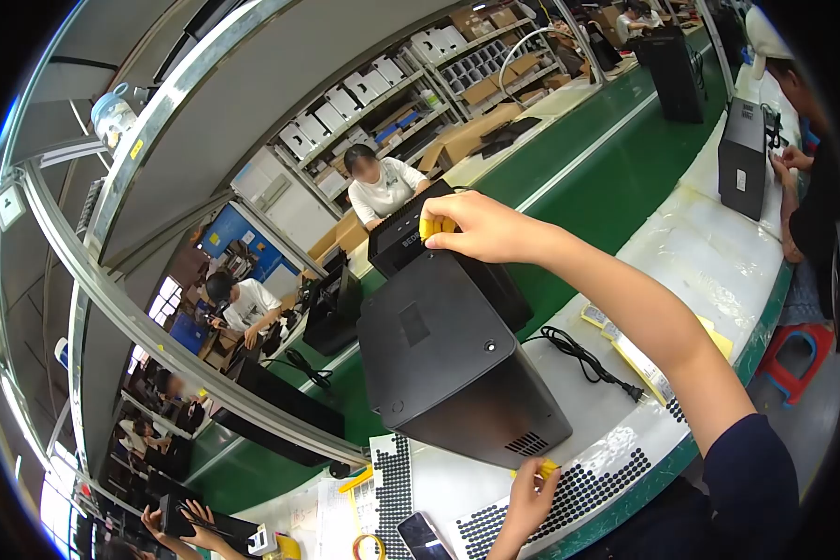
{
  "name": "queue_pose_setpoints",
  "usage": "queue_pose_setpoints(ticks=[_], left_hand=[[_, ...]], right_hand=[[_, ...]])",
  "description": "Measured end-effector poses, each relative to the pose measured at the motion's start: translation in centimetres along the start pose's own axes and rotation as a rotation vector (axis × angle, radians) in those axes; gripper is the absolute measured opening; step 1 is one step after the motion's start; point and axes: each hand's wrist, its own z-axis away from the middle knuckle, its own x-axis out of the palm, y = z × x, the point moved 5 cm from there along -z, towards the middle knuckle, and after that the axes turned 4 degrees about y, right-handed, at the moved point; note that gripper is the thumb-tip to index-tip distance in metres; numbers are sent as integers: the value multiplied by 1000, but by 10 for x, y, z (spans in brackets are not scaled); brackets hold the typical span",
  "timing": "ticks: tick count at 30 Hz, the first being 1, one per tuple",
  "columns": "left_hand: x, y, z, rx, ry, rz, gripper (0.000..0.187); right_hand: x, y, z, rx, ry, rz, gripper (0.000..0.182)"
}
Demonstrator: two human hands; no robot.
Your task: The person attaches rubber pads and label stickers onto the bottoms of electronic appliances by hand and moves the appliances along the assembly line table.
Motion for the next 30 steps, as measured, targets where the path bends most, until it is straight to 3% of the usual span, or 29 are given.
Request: queue_pose_setpoints(ticks=[4, 7, 8, 14, 17, 18, 19, 22, 28, 30], left_hand=[[-13, 18, 11, -164, 43, 569, 24], [-29, 24, 18, -167, 52, 455, 15], [-37, 35, 24, -293, 111, 387, 15], [-94, 86, 25, -109, 472, 244, 10], [-124, 103, 19, -11, 696, 350, 9], [-137, 109, 17, 30, 689, 324, 6], [-146, 114, 9, 224, 720, 479, 19], [-174, 139, -16, 346, 756, 351, 12], [-201, 178, -102, 440, 711, 159, 10], [-200, 195, -127, 473, 725, -35, 10]], right_hand=[[8, 14, -13, 43, -91, 17, 20], [11, 13, -16, 31, -138, 66, 17], [12, 12, -17, 12, -151, 94, 16], [12, 2, -13, -99, -123, 252, 16], [10, -7, -6, -140, -23, 302, 13], [8, -10, -3, -143, 15, 310, 12], [7, -14, 1, -167, 38, 297, 11], [4, -17, 8, -243, 99, 246, 11], [4, -14, 12, -394, 120, 311, 11], [4, -16, 10, -468, 98, 370, 11]])
